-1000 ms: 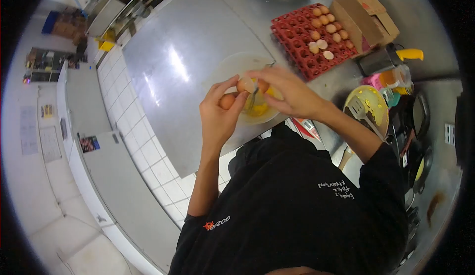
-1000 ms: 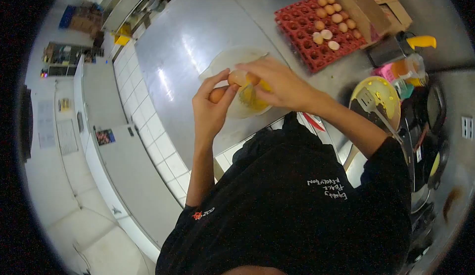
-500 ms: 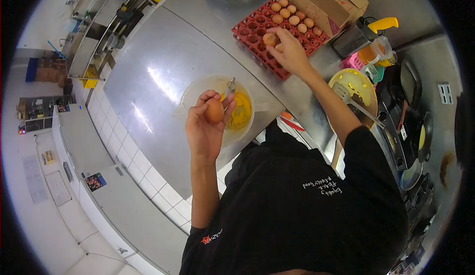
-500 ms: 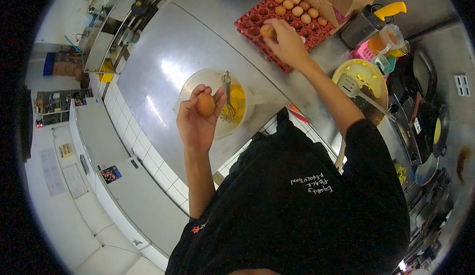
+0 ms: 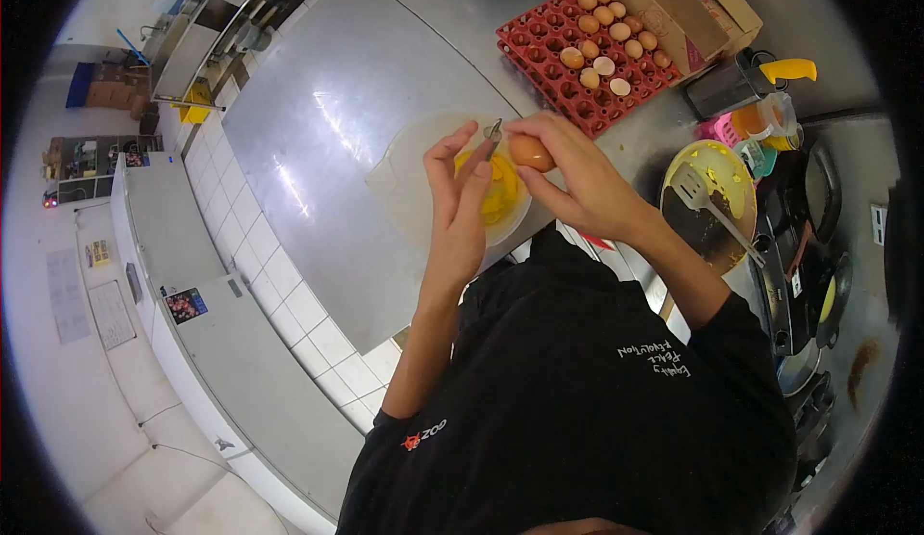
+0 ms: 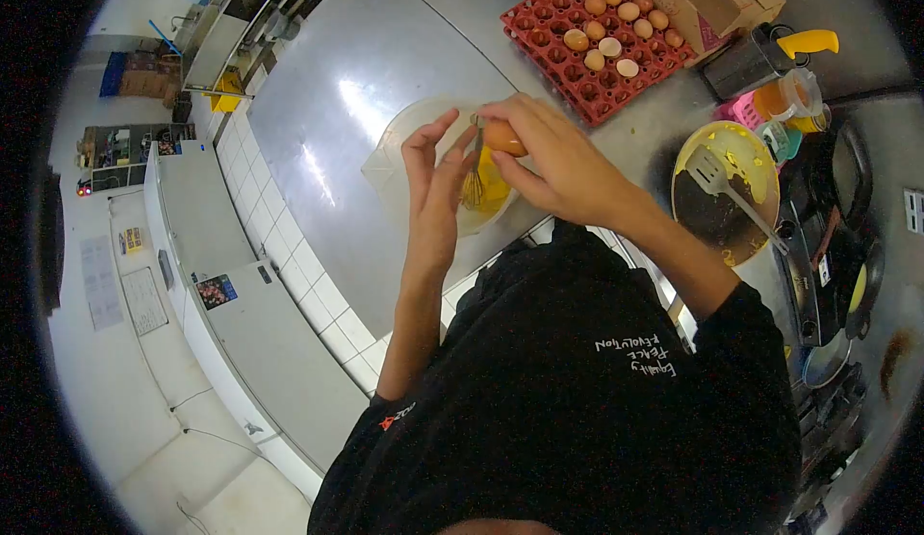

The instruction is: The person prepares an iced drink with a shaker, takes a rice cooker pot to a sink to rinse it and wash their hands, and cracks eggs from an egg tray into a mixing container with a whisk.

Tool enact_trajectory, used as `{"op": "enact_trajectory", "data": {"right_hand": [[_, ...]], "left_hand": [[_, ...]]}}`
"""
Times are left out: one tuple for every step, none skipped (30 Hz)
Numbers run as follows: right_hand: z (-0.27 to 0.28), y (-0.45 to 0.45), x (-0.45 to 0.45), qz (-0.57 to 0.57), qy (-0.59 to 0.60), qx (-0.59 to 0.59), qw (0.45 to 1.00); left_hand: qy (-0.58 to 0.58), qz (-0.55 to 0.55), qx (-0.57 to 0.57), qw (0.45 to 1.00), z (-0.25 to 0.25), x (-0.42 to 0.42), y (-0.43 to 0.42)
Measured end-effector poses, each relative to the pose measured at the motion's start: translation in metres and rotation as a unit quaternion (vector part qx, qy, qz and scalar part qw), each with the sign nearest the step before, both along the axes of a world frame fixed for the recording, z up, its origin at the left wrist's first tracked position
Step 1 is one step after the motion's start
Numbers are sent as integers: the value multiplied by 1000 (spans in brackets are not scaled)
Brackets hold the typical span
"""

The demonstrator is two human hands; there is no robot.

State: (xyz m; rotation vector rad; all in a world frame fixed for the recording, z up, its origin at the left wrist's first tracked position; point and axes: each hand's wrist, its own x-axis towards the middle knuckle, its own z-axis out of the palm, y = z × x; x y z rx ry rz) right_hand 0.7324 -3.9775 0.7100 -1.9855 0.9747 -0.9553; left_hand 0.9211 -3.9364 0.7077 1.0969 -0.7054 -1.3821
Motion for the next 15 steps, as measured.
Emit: {"op": "enact_trajectory", "data": {"right_hand": [[0, 4, -1, 1, 1, -2, 1000], [-1, 10, -2, -8, 7, -65, 998], [-3, 14, -3, -16, 13, -126, 992], [-14, 17, -3, -13, 15, -126, 992], [-30, 19, -2, 8, 63, -128, 990], [-35, 19, 1, 29, 110, -130, 985], [-36, 21, 2, 29, 110, -132, 985], [-34, 20, 2, 17, 111, -140, 984], [-32, 22, 3, 3, 112, -144, 983], [-30, 24, 4, 5, 113, -143, 983], [-28, 25, 7, 7, 118, -139, 983], [-25, 22, 11, 10, 123, -138, 983], [-19, 19, 16, 13, 123, -142, 982], [-12, 17, 23, 31, 54, -61, 996], [-8, 17, 26, 49, -15, 22, 998]], "left_hand": [[-106, -43, -41, 993, -9, 13, 3], [-210, -84, -81, 971, -16, 22, 6], [-207, -82, -81, 971, -19, 26, 8], [-216, -94, -69, 969, -21, 29, 11], [-226, -107, -59, 966, -22, 31, 13], [-226, -105, -61, 967, -22, 32, 15], [-248, -115, -59, 960, -22, 32, 18], [-270, -121, -59, 953, -22, 32, 18], [-268, -119, -60, 954, -22, 31, 18], [-276, -126, -68, 950, -22, 31, 20], [-286, -133, -80, 946, -22, 30, 20], [-286, -131, -83, 946, -19, 30, 18], [-309, -121, -134, 934, -14, 29, 16], [-332, -112, -181, 919, -11, 29, 16], [-333, -109, -181, 919, -14, 33, 15]]}}
